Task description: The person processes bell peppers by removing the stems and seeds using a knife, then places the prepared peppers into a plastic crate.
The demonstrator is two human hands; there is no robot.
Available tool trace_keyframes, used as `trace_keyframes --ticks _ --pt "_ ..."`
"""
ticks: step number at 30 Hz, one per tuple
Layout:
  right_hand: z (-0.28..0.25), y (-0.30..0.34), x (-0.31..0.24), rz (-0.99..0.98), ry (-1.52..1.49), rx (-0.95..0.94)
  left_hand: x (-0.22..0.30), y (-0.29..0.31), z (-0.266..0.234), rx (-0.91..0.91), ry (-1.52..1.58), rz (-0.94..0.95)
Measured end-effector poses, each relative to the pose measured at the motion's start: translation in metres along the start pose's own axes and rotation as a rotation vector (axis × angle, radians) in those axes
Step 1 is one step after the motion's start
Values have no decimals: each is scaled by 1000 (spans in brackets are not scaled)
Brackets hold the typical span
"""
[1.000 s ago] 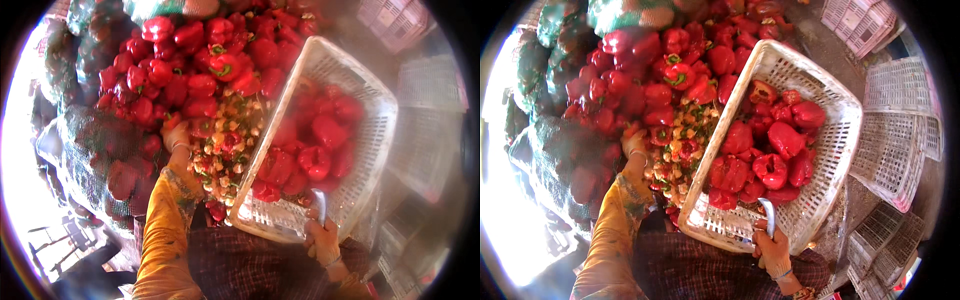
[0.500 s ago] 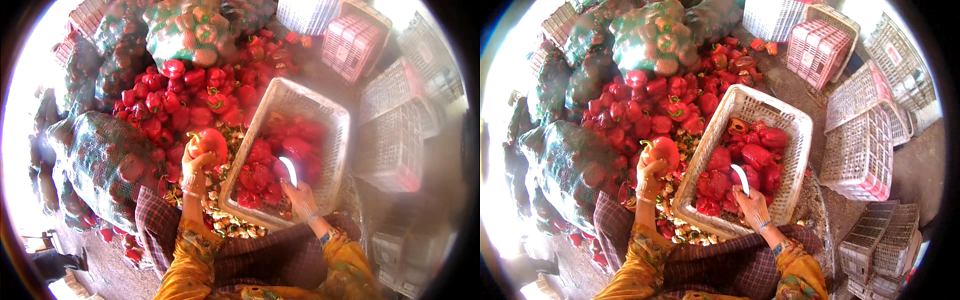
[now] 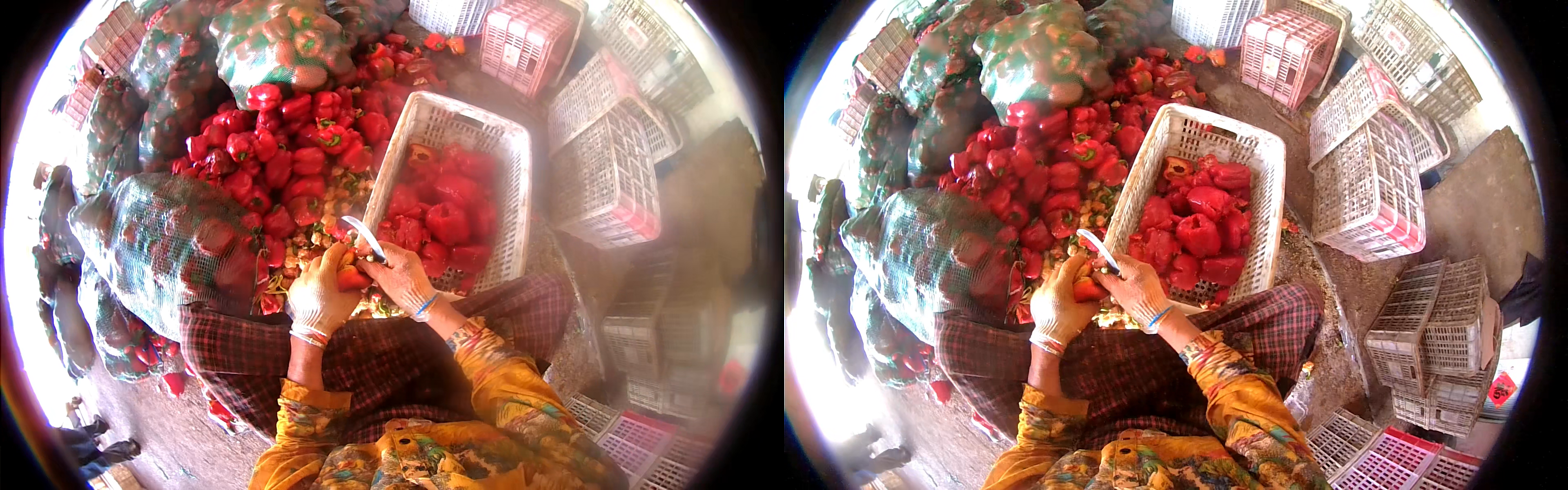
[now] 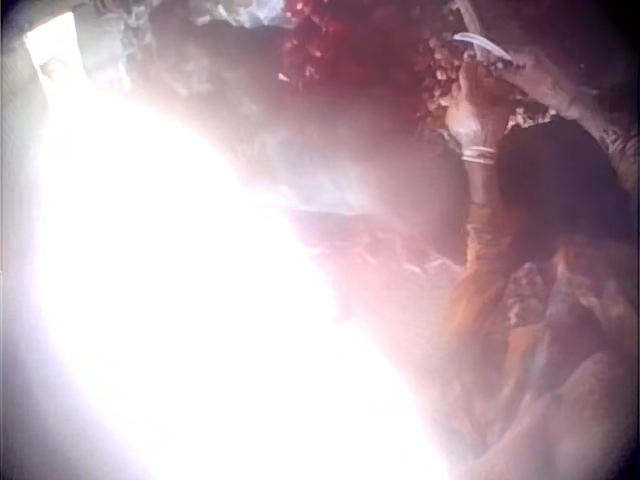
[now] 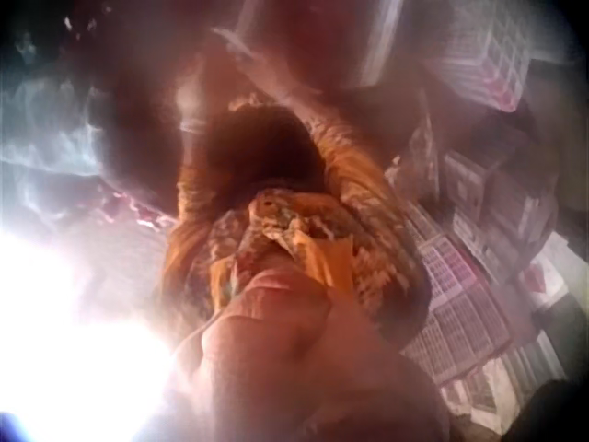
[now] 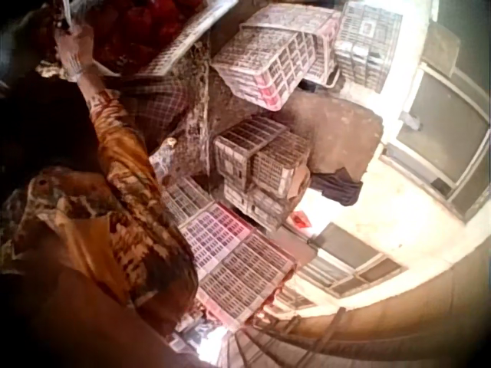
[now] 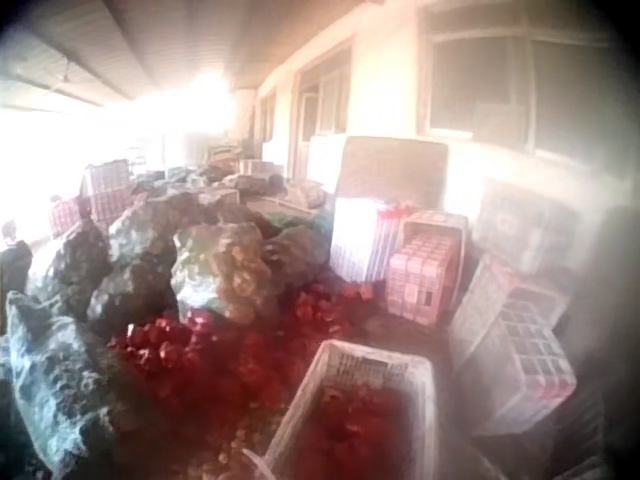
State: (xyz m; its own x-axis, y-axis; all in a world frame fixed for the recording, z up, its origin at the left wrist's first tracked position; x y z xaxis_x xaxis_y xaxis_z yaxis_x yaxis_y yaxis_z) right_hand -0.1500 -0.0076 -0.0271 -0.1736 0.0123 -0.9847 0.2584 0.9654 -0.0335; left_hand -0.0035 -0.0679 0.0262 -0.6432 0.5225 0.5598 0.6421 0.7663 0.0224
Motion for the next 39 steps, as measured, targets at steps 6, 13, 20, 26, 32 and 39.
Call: trace_keyframes --ticks 6,13,20,26,32,39 --pt "26 9 -5 354 -102 135 -24 -4 8 59 863 -131" --pt "39 5 12 234 11 250 -34 -26 28 265 -25 -259" --pt "54 10 34 335 -45 613 -47 -48 42 156 27 -399" --pt "43 -10 17 751 -645 665 -71 -48 70 103 434 -679" --pt "9 -25 75 713 -1069 1078 -54 -41 86 66 509 -701" --pt "16 38 1 349 -843 797 -81 -24 87 430 1998 -750"
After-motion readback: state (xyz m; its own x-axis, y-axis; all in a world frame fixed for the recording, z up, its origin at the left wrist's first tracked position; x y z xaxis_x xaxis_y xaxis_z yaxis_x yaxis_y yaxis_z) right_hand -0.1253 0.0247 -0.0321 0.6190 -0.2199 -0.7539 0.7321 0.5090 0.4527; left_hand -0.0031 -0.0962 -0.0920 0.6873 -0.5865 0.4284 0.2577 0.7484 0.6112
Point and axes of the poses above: each hand's wrist, its own y-axis away from the middle knuckle, its own z-axis out of the palm, x = y × z, the point moved 3 cm from there along -y, towards the middle knuckle, and after that the axes turned 9 degrees about -x, right-handed, at the moved point
